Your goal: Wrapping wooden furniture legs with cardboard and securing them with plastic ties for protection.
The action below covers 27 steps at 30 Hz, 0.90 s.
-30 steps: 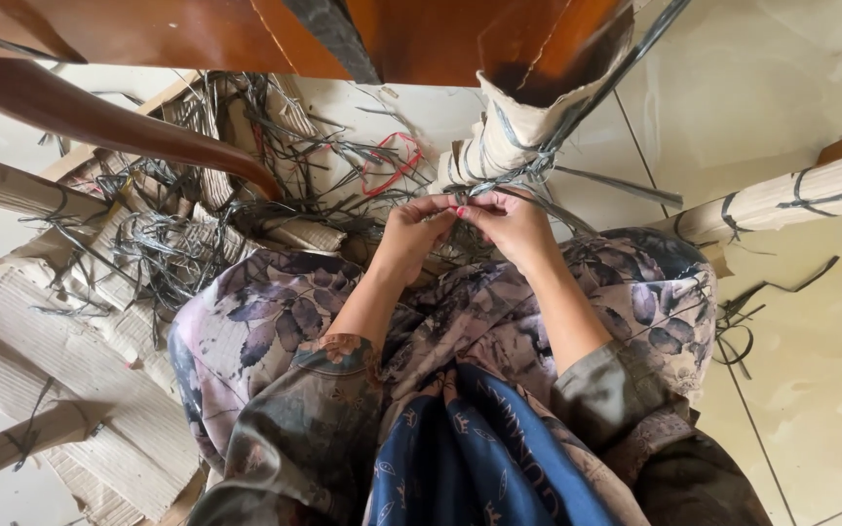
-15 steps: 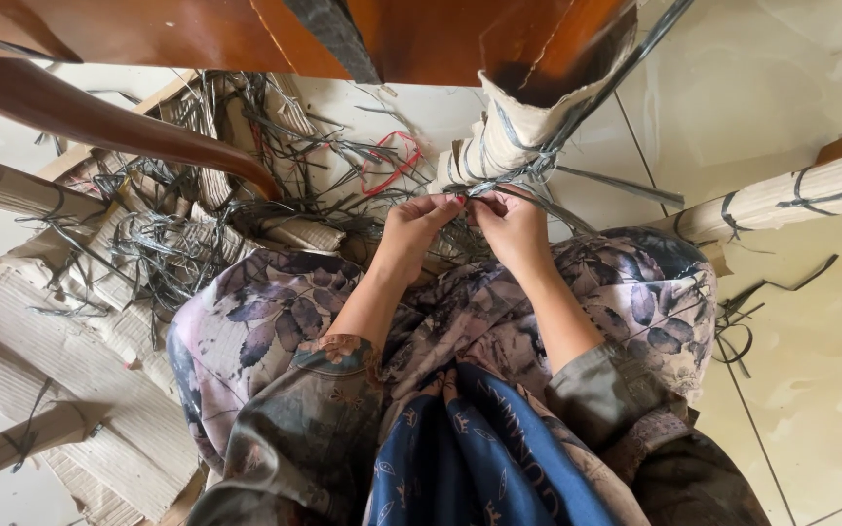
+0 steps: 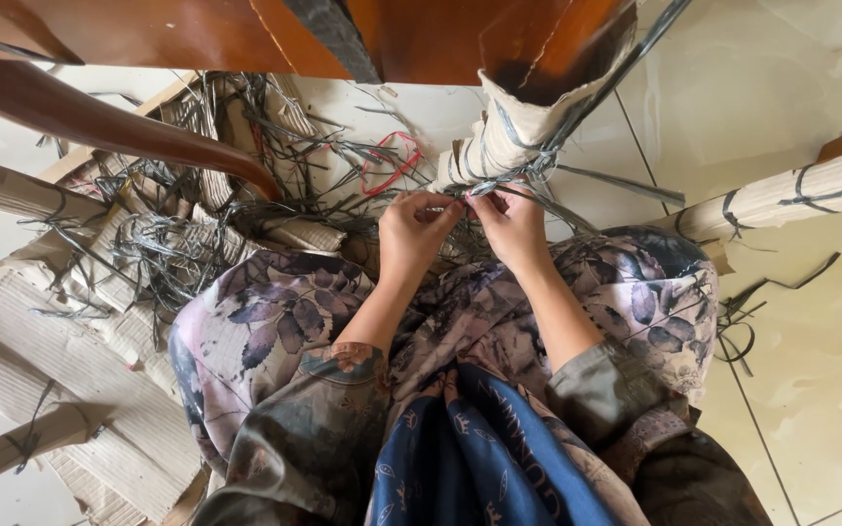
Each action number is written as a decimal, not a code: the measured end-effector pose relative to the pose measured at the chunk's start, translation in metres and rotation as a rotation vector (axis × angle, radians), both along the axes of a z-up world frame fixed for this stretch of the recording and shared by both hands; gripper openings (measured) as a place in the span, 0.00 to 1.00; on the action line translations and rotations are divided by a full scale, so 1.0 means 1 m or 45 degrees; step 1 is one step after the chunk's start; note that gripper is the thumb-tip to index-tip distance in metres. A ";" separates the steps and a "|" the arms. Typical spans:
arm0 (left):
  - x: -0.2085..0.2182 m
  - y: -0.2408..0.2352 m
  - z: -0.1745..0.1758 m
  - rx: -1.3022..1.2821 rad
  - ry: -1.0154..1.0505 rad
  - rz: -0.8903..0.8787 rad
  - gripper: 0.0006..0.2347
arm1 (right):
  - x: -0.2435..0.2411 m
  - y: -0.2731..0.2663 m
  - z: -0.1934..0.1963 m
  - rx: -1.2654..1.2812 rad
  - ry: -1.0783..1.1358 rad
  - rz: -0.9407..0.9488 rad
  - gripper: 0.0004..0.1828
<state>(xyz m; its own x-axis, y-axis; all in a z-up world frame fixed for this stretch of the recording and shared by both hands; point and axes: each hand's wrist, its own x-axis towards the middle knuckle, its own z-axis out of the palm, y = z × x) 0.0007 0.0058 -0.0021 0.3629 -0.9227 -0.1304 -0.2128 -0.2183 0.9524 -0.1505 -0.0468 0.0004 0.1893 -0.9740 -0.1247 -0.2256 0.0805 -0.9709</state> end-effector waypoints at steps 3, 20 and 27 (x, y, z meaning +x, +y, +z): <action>-0.007 0.003 0.019 -0.112 -0.111 0.029 0.06 | -0.004 0.003 -0.003 -0.078 0.043 0.005 0.04; 0.000 0.004 0.021 -0.406 -0.904 -0.104 0.04 | -0.013 0.007 -0.002 -0.231 0.285 0.019 0.02; 0.014 0.005 0.024 -0.169 -0.815 -0.062 0.03 | -0.004 -0.029 -0.028 -0.421 0.655 -0.152 0.07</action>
